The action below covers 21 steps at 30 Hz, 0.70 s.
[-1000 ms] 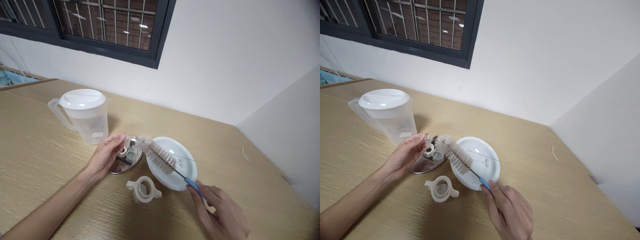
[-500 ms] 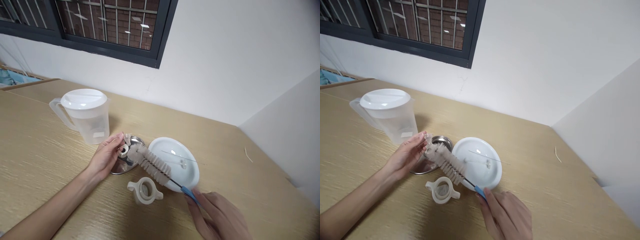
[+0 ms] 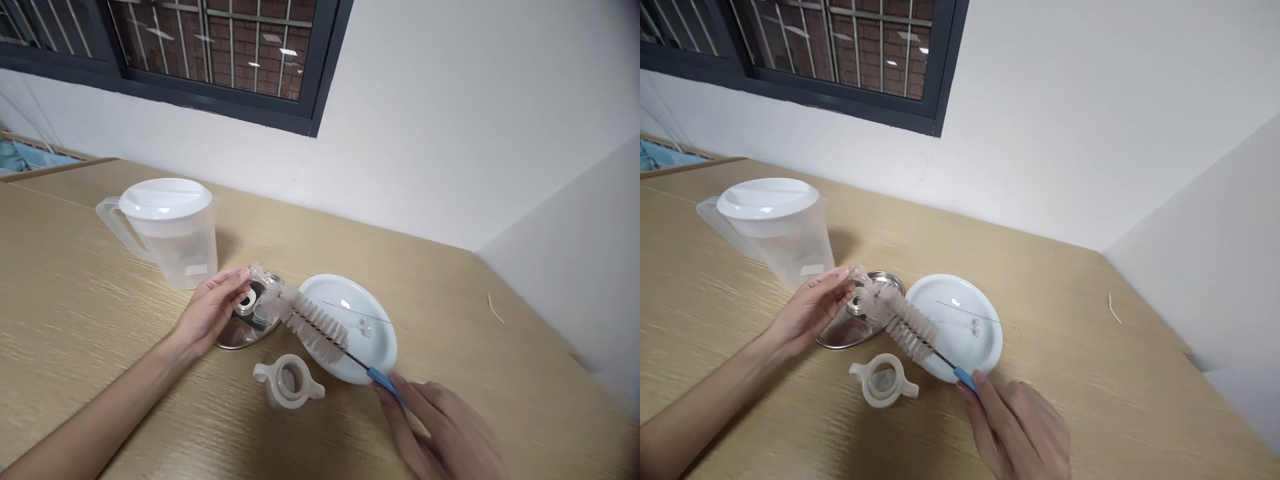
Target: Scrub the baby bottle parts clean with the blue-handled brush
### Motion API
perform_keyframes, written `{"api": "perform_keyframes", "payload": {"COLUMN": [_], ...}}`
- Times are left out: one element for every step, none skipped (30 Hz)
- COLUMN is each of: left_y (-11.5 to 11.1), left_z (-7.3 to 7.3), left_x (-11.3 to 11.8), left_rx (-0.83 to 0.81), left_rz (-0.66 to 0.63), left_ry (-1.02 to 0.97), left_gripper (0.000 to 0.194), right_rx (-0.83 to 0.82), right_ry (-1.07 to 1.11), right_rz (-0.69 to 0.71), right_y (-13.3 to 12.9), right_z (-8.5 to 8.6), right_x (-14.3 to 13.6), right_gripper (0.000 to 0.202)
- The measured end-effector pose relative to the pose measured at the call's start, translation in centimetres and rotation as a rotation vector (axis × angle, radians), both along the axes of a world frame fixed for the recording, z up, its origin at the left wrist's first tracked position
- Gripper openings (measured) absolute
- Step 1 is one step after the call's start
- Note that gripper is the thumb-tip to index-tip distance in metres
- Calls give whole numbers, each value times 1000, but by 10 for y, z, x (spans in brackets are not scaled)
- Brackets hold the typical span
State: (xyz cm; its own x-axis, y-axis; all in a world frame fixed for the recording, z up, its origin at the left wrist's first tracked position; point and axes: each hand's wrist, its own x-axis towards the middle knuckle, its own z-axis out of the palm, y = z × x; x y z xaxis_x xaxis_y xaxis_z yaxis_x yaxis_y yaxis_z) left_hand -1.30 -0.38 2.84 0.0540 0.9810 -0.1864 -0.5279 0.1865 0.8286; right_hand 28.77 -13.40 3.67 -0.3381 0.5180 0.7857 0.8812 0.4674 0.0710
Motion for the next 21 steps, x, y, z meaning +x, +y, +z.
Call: {"api": "perform_keyframes", "payload": {"left_y": [0, 1, 1, 1, 2, 2, 2, 2, 2, 1, 1, 0, 0, -1, -2, -2, -2, -3, -3, -3, -3], "left_z": [-1, -2, -2, -3, -3, -3, -2, -2, -1, 0, 0, 1, 2, 3, 3, 3, 3, 3, 3, 2, 1], "left_x": [-1, -2, -3, -3, -4, -5, -5, -6, -6, -7, -7, -6, -6, -6, -5, -5, -5, -5, -5, -5, -5], "left_rx": [13, 31, 55, 79, 98, 112, 118, 119, 117, 116, 119, 122, 124, 125, 125, 124, 121, 120, 121, 127, 135], "left_rz": [-7, -15, -22, -28, -34, -38, -41, -43, -47, -51, -58, -71, -86, -102, -118, -128, -132, -127, -118, -105, -89], "left_ry": [18, 40, 63, 86, 105, 118, 122, 121, 116, 111, 108, 106, 101, 93, 84, 76, 71, 70, 74, 81, 91], "left_gripper": [23, 23, 23, 23, 24, 24, 25, 26, 27, 27, 27, 27, 27, 26, 26, 26, 27, 29, 30, 32, 34], "right_rx": [-3, -9, -15, -23, -30, -33, -30, -26, -21, -17, -11, -2, 5, 9, 10, 4, 1, -7, -15, -17, -17], "right_ry": [-2, 1, 12, 20, 27, 32, 39, 42, 44, 45, 46, 46, 47, 51, 55, 55, 57, 57, 55, 55, 57], "right_rz": [2, 3, -1, -7, -12, -16, -20, -22, -23, -21, -22, -23, -25, -29, -32, -29, -29, -27, -25, -24, -25], "right_y": [0, 0, -1, -2, -3, -4, -4, -5, -5, -5, -5, -5, -5, -5, -6, -6, -6, -6, -6, -6, -6], "right_z": [0, 0, -1, -2, -3, -3, -4, -4, -4, -4, -4, -4, -4, -4, -4, -4, -4, -5, -5, -5, -5], "right_x": [1, 1, 2, 4, 5, 5, 6, 6, 6, 6, 5, 5, 5, 4, 5, 5, 5, 6, 6, 7, 7], "right_gripper": [9, 9, 9, 10, 12, 12, 12, 11, 9, 7, 6, 6, 6, 6, 6, 5, 6, 7, 9, 12, 14]}}
